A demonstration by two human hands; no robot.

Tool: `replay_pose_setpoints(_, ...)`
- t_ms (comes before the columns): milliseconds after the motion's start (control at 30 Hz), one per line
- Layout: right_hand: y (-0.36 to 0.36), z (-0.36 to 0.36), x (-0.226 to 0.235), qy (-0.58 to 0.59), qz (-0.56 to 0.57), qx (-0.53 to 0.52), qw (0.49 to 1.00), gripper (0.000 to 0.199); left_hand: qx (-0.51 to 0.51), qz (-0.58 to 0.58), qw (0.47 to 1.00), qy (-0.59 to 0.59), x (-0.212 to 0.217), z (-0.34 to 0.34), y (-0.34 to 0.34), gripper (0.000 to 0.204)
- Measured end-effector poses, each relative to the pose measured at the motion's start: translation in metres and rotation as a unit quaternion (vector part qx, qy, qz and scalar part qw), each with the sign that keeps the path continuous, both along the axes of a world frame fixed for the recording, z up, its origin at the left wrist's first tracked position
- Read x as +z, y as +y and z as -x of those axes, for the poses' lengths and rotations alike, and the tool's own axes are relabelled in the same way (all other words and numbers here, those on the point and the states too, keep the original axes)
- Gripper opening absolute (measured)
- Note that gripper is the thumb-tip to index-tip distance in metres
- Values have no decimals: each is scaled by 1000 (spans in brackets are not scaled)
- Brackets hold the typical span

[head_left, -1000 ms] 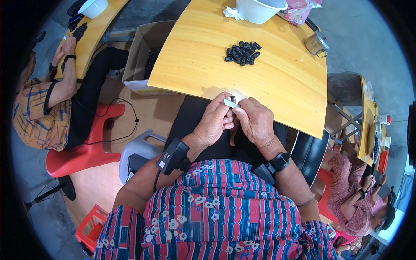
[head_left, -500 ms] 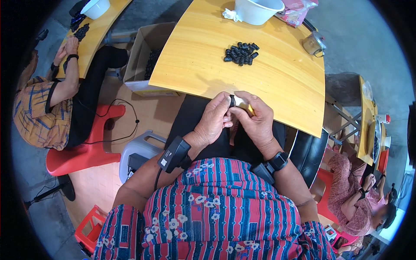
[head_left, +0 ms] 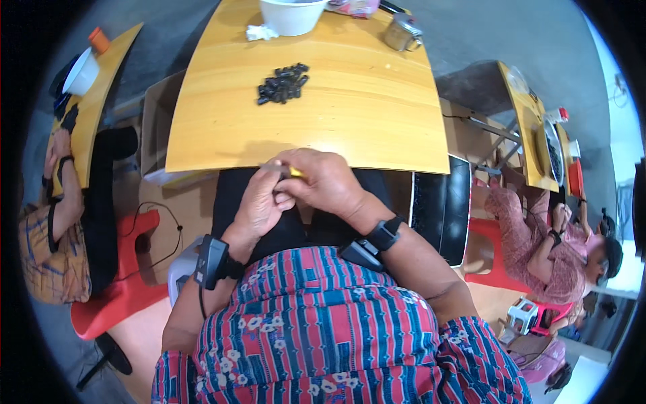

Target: Trim excess material from small black rubber or plastic industrial components using a blade.

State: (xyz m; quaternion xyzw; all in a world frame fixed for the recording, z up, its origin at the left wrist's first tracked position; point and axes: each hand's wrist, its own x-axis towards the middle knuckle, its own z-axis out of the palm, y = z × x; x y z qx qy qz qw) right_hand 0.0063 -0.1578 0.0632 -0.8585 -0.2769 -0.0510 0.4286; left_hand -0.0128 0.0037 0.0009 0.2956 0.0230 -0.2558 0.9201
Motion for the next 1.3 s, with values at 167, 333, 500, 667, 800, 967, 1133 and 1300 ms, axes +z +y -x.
replay_pose_setpoints(167, -10, -3, -4, 108, -61, -4, 992, 32, -30, -10, 996, 84, 9, 1, -2, 19)
replay_pose_setpoints(333, -26, -25, -17, 74, -105, -148, 981, 23, -47, 31, 997, 49, 9, -3, -10, 12)
replay_pose_setpoints(500, -26, -67, -26, 40, -67, -227, 971, 22, -53, 10, 997, 50, 9, -3, -10, 9)
replay_pose_setpoints(667, -16, -97, -24, 71, -31, -230, 970, 27, -41, -18, 998, 38, 11, -3, -9, 22)
replay_pose_setpoints(800, -8, -107, -22, 64, 0, -212, 975, 28, -19, -29, 998, 47, 13, -2, -11, 26)
replay_pose_setpoints(967, -9, -110, -23, 33, 74, -218, 973, 24, -8, -16, 998, 67, 14, -4, -9, 25)
replay_pose_setpoints(1133, -19, -102, -18, 32, 113, -212, 970, 19, -23, 25, 999, 43, 9, -7, -10, 22)
replay_pose_setpoints(1300, -21, -82, -16, 19, 149, -198, 969, 14, -23, 5, 998, 61, 14, -7, -8, 21)
